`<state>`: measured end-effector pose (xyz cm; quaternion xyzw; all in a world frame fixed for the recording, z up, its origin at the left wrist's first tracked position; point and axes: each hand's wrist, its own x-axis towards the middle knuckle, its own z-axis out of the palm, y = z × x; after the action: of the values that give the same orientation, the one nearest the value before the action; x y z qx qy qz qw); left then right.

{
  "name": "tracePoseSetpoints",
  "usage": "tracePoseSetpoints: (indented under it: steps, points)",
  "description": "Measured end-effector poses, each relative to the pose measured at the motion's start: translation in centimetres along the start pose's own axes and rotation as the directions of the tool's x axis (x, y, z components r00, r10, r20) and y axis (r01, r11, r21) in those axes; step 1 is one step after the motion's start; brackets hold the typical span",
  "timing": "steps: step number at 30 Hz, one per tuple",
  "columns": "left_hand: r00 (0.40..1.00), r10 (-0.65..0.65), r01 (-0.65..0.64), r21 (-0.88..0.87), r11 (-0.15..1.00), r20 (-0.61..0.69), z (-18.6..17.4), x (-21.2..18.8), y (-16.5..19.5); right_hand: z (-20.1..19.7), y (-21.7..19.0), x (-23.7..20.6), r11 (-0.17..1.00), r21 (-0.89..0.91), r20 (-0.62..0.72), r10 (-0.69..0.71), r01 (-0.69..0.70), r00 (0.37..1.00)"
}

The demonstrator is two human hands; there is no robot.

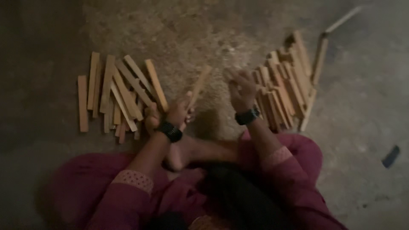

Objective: The person sits on a concrete floor and sorts wooden sticks one at a time, moving each stick from a central pile into one of two separate piles on either side. The sticks are picked up by hand, briefly handled, and placed into the left or right group.

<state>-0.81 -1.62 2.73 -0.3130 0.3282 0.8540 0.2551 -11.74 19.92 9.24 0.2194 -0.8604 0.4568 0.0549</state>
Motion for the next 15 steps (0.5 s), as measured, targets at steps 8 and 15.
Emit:
tracePoseSetpoints:
  steps: [8,15]
  points:
    - [0.998,0.003,0.001,-0.067,0.998,0.068,1.3,-0.6,1.2,2.9,1.6,0.2,0.947,-0.264,0.077,-0.17,0.184,0.982]
    - [0.954,-0.009,0.062,-0.169,0.984,0.299,1.9,-2.4,2.4,1.7,-1.6,1.2,0.988,0.092,0.43,0.069,-0.12,0.9]
